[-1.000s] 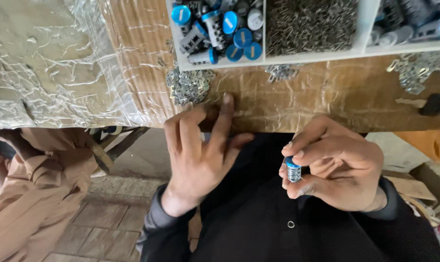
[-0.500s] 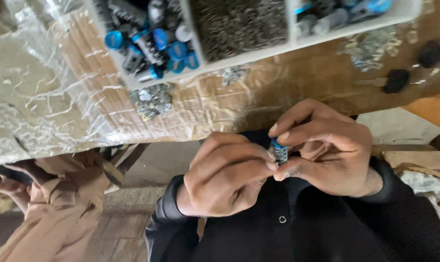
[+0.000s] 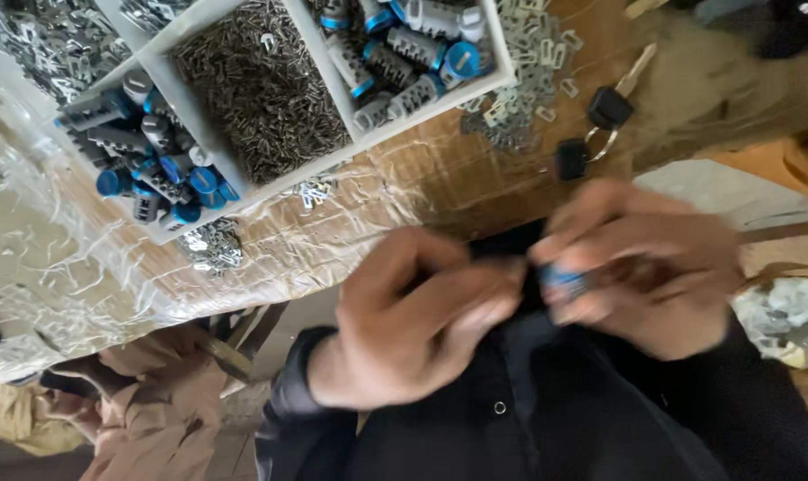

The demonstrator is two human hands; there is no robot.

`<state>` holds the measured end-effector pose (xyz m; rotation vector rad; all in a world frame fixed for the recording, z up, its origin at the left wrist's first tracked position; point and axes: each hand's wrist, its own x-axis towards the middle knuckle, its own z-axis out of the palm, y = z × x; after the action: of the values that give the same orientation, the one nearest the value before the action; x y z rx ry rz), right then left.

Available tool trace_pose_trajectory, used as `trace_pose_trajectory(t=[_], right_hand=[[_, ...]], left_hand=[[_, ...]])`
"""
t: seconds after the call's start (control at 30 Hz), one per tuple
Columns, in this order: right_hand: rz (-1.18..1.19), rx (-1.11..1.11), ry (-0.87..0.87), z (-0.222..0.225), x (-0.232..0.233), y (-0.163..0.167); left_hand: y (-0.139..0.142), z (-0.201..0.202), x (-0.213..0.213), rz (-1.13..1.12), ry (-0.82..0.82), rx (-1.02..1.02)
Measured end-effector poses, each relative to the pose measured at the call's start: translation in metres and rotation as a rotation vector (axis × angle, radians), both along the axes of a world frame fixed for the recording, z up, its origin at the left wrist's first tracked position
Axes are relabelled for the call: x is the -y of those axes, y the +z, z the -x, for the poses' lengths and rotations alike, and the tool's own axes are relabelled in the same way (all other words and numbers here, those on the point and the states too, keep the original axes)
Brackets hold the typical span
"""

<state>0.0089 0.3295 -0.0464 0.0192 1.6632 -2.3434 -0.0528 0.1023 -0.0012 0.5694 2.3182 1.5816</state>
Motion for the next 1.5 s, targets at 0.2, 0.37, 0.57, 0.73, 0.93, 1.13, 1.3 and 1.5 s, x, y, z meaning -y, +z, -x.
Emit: trace_pose_trajectory(t=[0.2,0.37,0.57,0.73,0.93,1.13,1.3,1.5], right_hand=[[-0.119,-0.078,-0.398,-0.014,-0.029,-0.011],[-0.008,0.052,-0.268,-0.016,-0.001,-0.006],[0.283,0.158,0.130,0.002,0.064,-0.008],[0.349,0.237,0.300,0.001,0.073,-0.008],[0.230,0.178,0.363,-0.001,0.073,-0.010],[0.508,0.221,0.388,-0.012,0.067,-0.010],[-0.015,-0.055,0.563,0.013,0.070,0.006],[-0.569,-0.474,0.346,0.087,0.061,0.046]], left_hand=[[0.004,0.036,-0.033,0.412,-0.086,-0.522],[-0.031,-0.001,0.013,-0.459,-0.014,-0.013],[-0.048,-0.060,0.072,-0.348,0.249,-0.073],[-0.043,-0.068,0.088,-0.448,0.331,-0.106],[-0.055,-0.082,0.103,-0.470,0.061,-0.135],[-0.034,-0.052,0.090,-0.659,-0.172,-0.164],[0.020,0.012,0.071,-0.376,-0.396,-0.142],[0.029,0.033,0.118,0.012,-0.348,-0.497]])
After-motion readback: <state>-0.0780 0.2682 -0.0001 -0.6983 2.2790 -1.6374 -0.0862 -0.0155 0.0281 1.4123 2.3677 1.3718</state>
